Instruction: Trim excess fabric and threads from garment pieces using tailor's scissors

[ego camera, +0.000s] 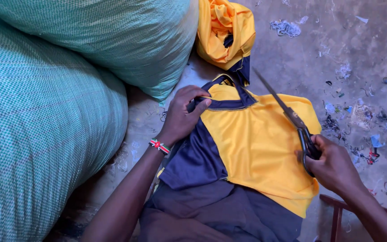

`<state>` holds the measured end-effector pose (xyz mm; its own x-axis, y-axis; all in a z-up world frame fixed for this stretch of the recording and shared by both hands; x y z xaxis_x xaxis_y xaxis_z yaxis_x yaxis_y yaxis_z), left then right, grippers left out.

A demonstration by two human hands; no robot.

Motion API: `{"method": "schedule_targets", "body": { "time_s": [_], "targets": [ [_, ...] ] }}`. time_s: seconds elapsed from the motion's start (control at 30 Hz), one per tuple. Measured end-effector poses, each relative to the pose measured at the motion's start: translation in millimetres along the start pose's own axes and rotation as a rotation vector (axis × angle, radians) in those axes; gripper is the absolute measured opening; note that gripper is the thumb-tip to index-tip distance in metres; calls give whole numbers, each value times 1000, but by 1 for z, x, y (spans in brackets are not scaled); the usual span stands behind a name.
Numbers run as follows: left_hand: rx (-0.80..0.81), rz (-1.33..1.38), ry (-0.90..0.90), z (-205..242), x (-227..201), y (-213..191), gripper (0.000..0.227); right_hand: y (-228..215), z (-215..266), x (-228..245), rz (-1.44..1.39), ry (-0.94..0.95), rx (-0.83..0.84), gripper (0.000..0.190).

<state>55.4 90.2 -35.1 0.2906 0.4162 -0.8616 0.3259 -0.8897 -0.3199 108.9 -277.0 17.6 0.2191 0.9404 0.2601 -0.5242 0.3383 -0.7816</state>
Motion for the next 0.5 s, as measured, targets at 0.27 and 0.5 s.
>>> {"method": "schedule_targets", "body": {
  "time_s": [0.27,0.5],
  "targets": [
    [54,292,-369,15,19,18,33,2,10,-18,-90,-68,-54,19],
    [458,266,-507,49,-34,11,49,1,29,-42,33,-12,-46,21]
  ]
}}
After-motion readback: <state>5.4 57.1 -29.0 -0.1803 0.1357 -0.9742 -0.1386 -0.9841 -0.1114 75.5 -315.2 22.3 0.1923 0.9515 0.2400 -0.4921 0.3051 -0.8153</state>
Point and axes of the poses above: each hand's wrist, its own z-axis away from the middle knuckle, its own y-axis out of the palm, x = y × z, the point moved 4 cm from there along -z, towards the middle knuckle, and after that the axes turned 8 degrees about y, right-handed, at the moved point
